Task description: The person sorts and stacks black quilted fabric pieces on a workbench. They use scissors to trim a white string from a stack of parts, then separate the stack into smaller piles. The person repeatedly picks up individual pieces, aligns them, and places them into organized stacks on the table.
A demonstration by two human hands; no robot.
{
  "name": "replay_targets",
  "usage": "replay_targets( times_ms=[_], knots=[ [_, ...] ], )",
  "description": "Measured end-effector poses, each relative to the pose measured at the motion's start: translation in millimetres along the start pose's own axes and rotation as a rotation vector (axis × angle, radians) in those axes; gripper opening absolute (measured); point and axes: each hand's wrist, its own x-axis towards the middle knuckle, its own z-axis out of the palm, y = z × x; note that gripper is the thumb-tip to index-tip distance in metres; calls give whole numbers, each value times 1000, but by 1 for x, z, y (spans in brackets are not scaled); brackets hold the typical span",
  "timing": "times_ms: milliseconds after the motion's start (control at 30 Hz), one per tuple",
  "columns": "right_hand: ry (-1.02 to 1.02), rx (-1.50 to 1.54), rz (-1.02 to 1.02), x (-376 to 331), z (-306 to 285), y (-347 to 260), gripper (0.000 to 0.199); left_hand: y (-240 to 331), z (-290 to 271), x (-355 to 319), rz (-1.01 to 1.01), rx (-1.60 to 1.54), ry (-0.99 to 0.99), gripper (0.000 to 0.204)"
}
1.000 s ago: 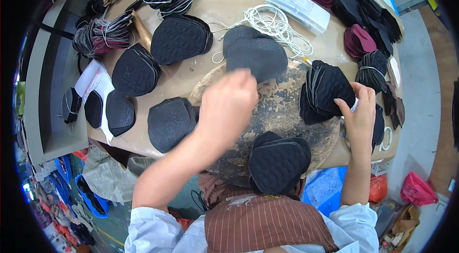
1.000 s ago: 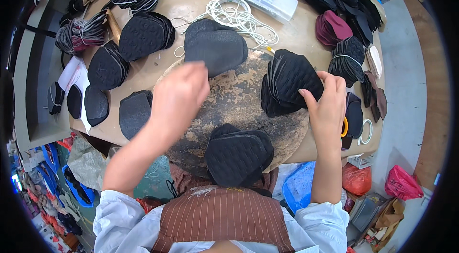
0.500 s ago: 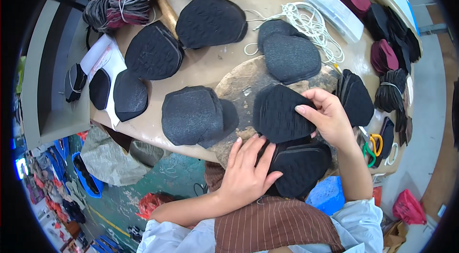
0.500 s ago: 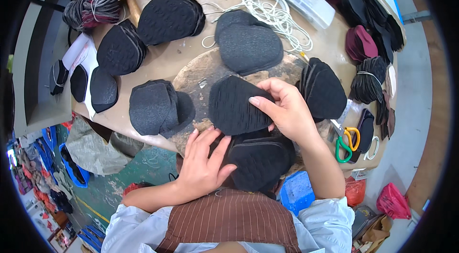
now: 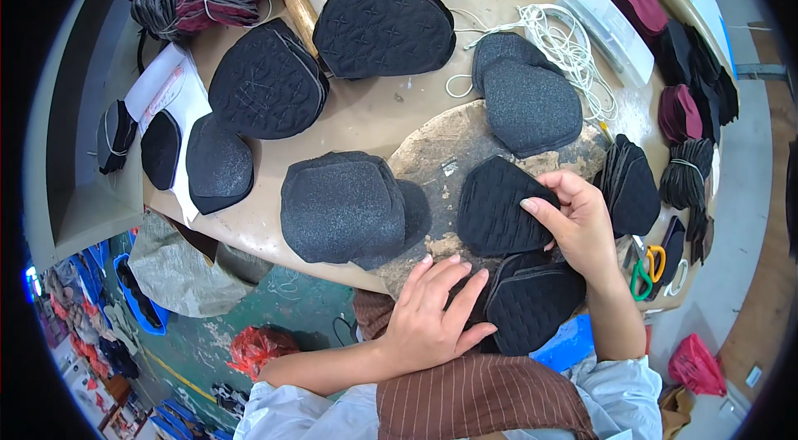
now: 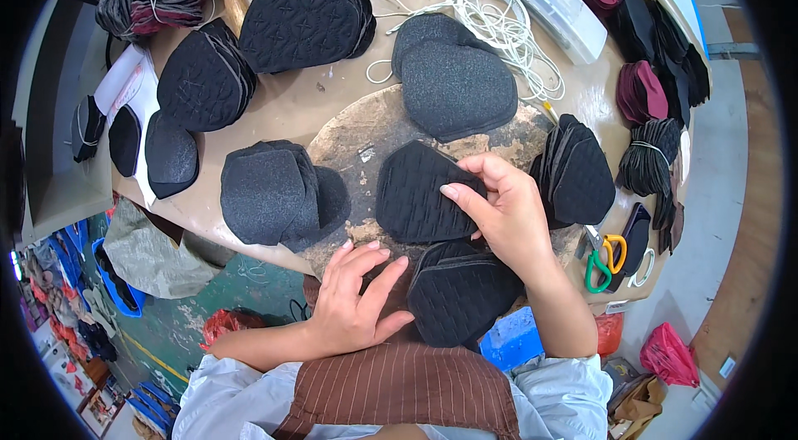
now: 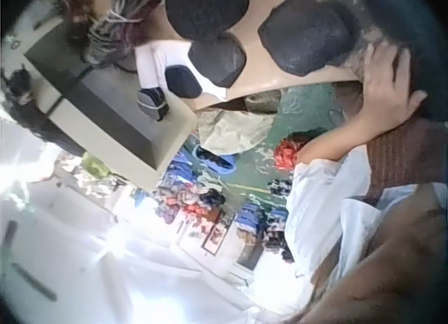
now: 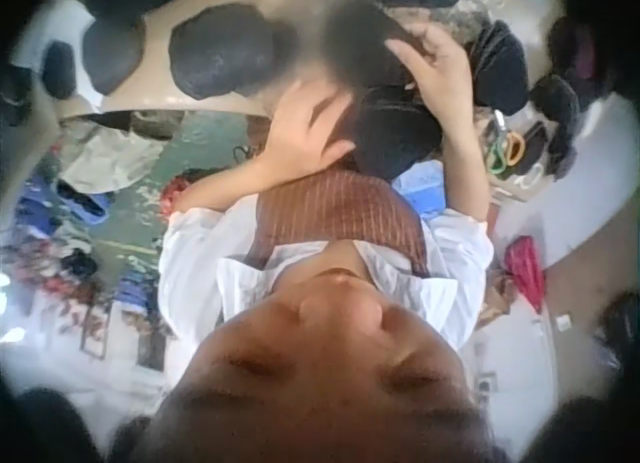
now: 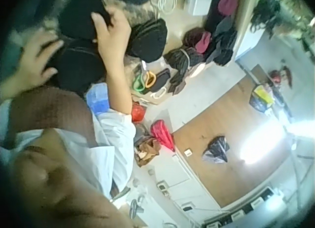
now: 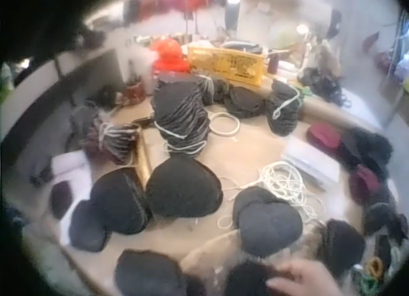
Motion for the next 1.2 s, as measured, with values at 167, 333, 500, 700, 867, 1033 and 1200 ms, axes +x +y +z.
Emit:
replay_targets(
  times_ms=[167,333,500,700,867,1033,1200],
  knots=[
    [8,-45,20,0,2,-6,19,1,-5,3,2,16,-26,65],
    [11,-69,19,2,3,-7,19,1,-9,12,26,25,-27,69],
    [5,-69,61,4,3,-13,20,0,-10,38,21,89,-90,83],
    [-3,-12,59,3,-1,-9,22,0,1,49,-95,292,-183,88],
    [110,-562,-139,8,-8,-11,22,6,-1,75,-128,405,-190,73],
    [113,-490,-298,4,-20,-26,20,1,-22,104,-145,217,29,69],
    [203,271,-538,-43,-29,-13,31,9,-45,102,-41,-418,334,59]
  ],
)
